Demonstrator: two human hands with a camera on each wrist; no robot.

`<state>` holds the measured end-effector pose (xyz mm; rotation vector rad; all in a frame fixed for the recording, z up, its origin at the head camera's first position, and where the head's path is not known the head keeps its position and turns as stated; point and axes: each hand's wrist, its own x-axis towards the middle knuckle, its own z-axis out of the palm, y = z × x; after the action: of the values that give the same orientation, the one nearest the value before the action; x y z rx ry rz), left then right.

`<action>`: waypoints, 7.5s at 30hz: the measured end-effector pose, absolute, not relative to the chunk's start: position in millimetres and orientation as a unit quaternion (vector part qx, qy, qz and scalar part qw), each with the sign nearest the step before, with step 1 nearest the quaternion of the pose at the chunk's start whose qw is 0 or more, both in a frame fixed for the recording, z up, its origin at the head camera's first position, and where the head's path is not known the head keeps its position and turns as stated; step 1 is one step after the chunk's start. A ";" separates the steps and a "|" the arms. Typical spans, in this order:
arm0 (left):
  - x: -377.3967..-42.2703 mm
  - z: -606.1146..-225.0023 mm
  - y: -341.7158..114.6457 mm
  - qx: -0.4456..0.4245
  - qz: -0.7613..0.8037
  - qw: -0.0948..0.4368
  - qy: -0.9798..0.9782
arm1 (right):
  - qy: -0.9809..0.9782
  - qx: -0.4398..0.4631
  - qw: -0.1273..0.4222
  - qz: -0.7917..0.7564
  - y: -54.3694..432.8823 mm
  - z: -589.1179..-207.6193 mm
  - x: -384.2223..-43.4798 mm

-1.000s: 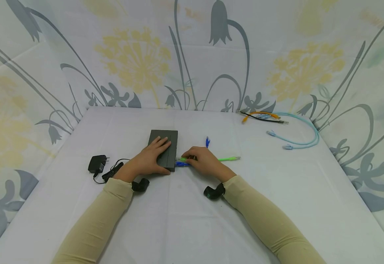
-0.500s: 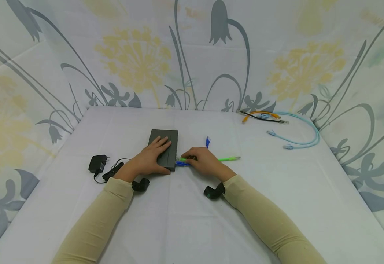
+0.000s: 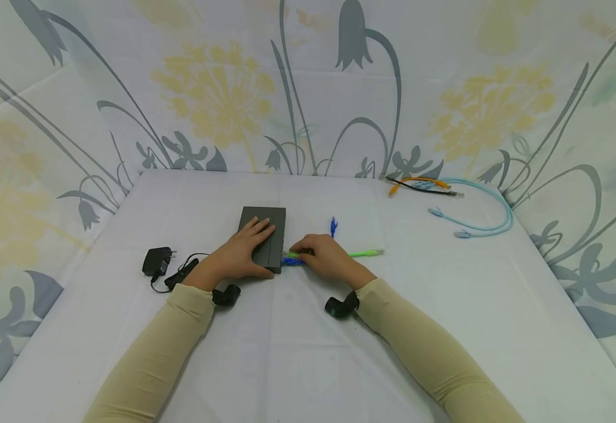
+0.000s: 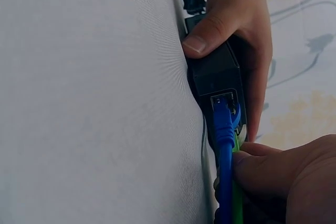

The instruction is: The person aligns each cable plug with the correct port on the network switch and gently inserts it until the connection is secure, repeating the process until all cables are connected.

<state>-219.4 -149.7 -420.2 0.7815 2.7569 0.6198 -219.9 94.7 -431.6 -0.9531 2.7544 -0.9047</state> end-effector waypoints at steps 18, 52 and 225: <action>-220.8 -420.7 -149.1 0.267 0.204 0.107 0.936 | 0.903 -0.310 0.053 -0.293 92.4 -429.9 -220.8; -219.0 -419.2 -147.5 0.262 0.197 0.114 0.938 | 0.894 -0.338 0.044 -0.290 90.9 -428.9 -224.5; -215.2 -426.1 -150.5 0.273 0.210 0.099 0.933 | 0.953 -0.033 0.033 -0.299 277.5 -383.5 -369.1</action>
<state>-215.2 -150.5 -426.1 0.8069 2.7607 0.6224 -369.1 277.5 -383.5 -0.1028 2.9330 -0.9191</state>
